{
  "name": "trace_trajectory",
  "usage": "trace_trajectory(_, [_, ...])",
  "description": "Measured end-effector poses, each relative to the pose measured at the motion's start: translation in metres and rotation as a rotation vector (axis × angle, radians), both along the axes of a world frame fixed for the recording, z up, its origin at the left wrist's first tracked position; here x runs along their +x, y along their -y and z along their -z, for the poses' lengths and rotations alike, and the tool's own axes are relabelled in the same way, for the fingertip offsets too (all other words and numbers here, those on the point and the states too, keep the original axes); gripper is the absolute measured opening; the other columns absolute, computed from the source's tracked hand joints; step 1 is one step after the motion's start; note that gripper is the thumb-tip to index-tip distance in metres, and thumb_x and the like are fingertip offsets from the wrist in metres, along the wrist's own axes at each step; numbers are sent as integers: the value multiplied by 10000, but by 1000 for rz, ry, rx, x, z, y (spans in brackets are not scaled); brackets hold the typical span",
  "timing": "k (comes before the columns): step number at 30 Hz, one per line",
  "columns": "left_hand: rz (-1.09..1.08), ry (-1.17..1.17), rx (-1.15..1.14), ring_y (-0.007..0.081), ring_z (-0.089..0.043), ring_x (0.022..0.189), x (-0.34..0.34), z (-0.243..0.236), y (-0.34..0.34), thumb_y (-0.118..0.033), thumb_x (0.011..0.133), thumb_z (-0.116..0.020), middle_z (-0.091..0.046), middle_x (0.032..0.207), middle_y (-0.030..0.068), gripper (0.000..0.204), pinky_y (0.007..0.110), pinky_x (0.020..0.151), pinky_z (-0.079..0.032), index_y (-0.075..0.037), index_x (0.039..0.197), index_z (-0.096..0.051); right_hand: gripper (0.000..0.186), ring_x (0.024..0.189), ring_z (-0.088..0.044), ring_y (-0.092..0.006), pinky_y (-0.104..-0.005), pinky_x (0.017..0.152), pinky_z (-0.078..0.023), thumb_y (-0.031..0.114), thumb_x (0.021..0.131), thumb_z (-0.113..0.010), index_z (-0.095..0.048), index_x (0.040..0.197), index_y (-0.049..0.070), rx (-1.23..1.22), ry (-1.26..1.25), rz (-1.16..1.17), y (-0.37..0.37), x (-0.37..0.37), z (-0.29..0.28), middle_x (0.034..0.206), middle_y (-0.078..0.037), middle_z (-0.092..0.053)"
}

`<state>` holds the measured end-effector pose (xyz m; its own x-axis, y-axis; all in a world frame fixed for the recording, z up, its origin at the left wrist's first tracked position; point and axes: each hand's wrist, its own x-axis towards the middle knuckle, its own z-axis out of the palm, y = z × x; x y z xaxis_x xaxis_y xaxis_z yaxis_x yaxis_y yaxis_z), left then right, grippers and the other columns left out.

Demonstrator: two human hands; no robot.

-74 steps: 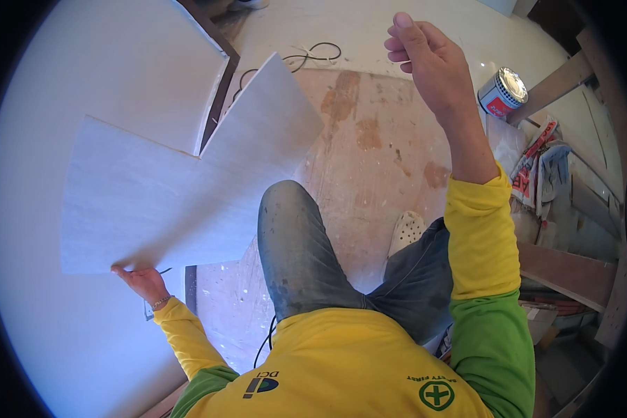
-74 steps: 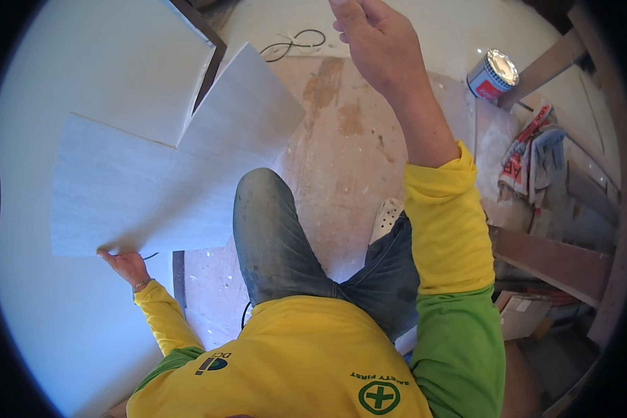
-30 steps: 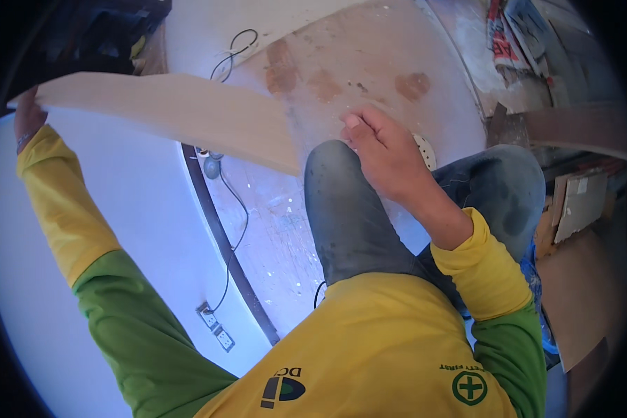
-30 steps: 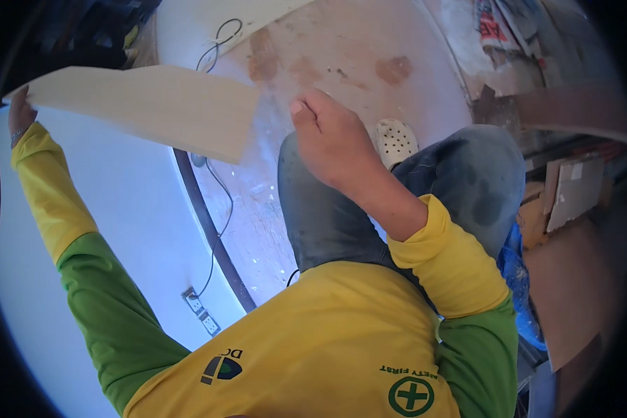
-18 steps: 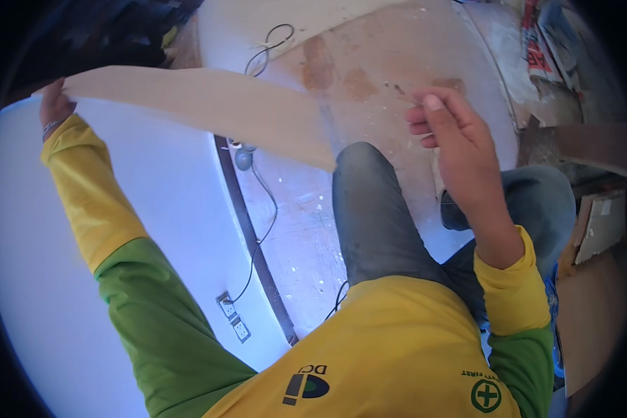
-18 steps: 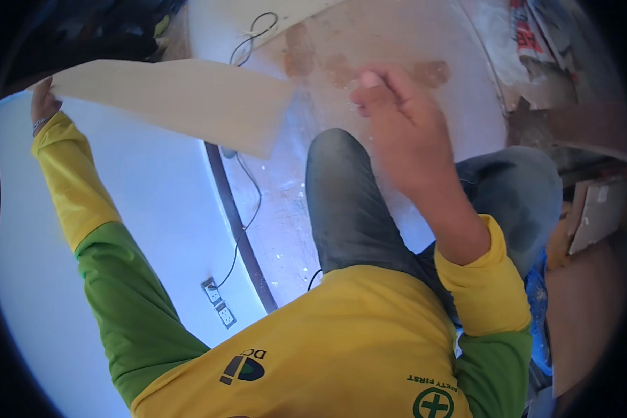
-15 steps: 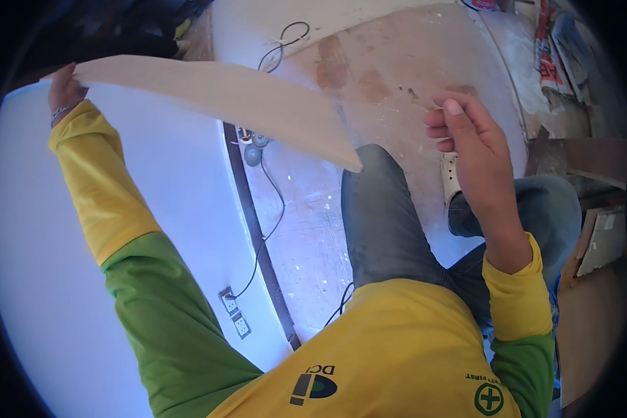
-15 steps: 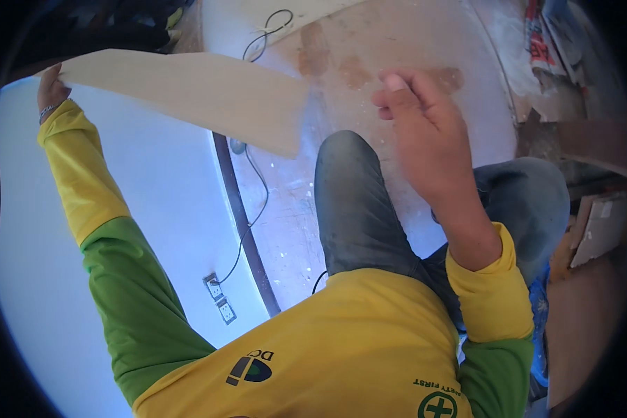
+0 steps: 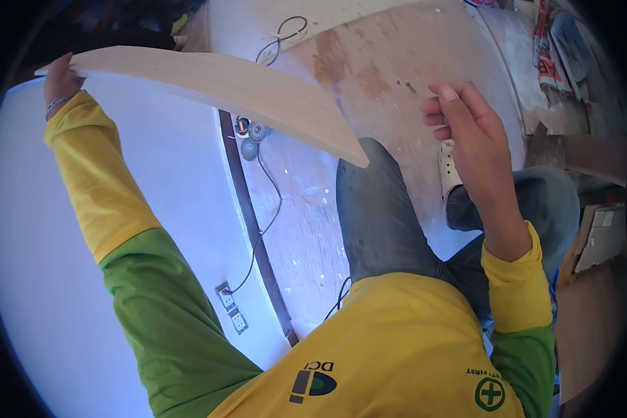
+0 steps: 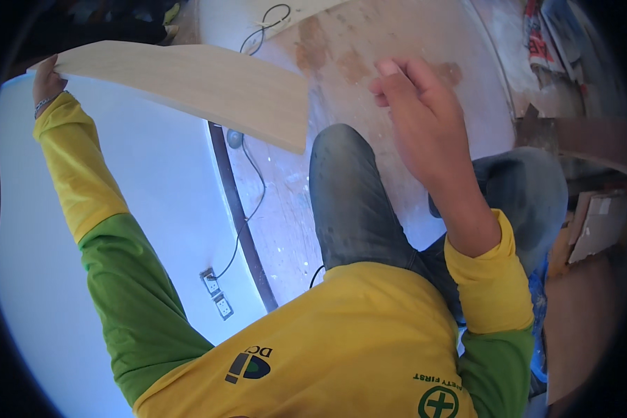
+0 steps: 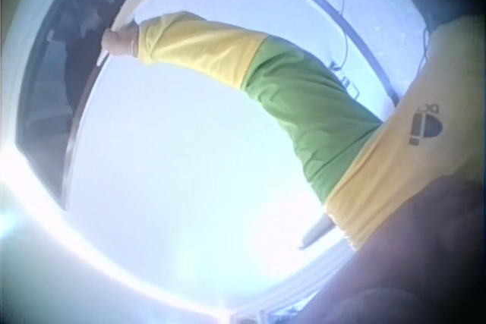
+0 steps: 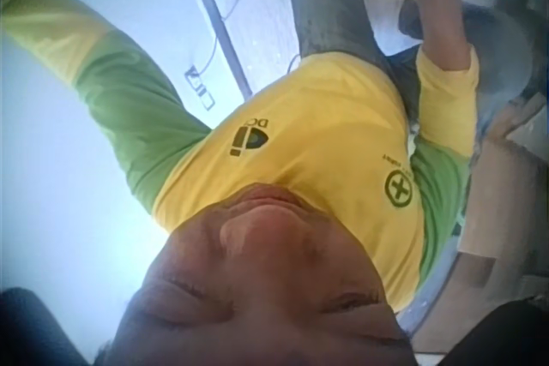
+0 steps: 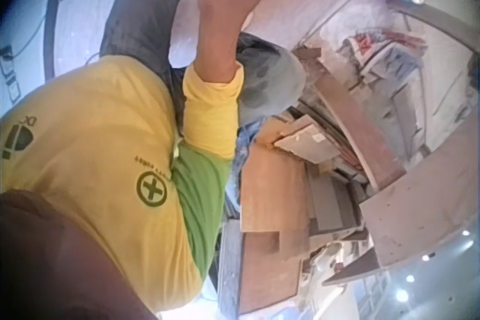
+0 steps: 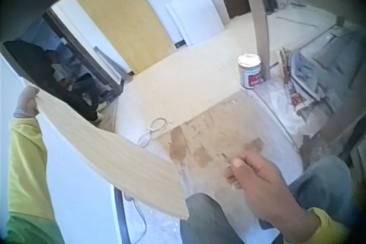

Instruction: The person grinds the edges of a board using an angle grinder, then lifts, turns, and touches the edges of the board by hand.

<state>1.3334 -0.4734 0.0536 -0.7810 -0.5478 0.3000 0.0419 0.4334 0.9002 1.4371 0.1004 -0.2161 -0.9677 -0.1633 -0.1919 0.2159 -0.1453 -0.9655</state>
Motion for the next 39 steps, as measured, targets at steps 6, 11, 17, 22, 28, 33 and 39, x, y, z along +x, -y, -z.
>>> trace_trajectory(6, [9,107,152,285,-606,1004,-6,-5,11,-128,895,-616,-626,1045,171,271,376,892,-480,25,1106,-540,264,802,-547,-90,-248,761,-445,259,980,-546,-624,1017,9,45,-73,0,-2,-7,4,853,-13,-618])
trace_trajectory(11, [42,-10,-259,258,-607,1009,44,10,-14,-144,891,-624,-633,1067,155,286,341,903,-469,50,1099,-593,284,767,-516,-87,-257,717,-442,268,977,-550,-616,1009,-6,16,-43,-15,6,-13,3,793,-20,-581])
trace_trajectory(17, [-131,-118,38,244,-609,951,55,20,-59,-94,901,-558,-622,1087,160,313,314,836,-484,123,1124,-583,442,760,-578,-132,-283,696,-463,412,947,-556,-628,995,-22,148,86,-4,29,-32,42,803,-65,-627])
trace_trajectory(22, [-200,-122,136,274,-634,895,56,23,-63,-53,866,-580,-613,1049,177,316,345,777,-518,103,1136,-528,694,875,-660,-263,-407,711,-509,645,923,-414,-624,1105,10,191,673,-502,67,-31,85,990,-176,-675])
trace_trajectory(28, [-184,-241,117,333,-643,952,61,30,-99,-17,868,-548,-595,1090,213,349,414,824,-539,101,1188,-473,620,974,-635,-229,-370,850,-494,523,997,-404,-551,1239,-29,-255,783,-600,93,-30,117,1127,-171,-638])
trace_trajectory(33, [-261,-276,89,349,-637,985,72,29,-149,-2,877,-521,-583,1136,222,363,428,845,-539,95,1221,-460,595,982,-636,-227,-365,866,-486,469,1009,-396,-567,1248,-48,-103,676,-579,103,-24,112,1146,-180,-645])
trace_trajectory(39, [-153,-355,128,322,-619,1048,91,39,-192,3,893,-496,-584,1171,211,379,394,901,-514,96,1259,-473,615,1021,-626,-262,-375,897,-466,444,1011,-385,-564,1237,-99,193,546,-606,103,-3,107,1178,-207,-635])
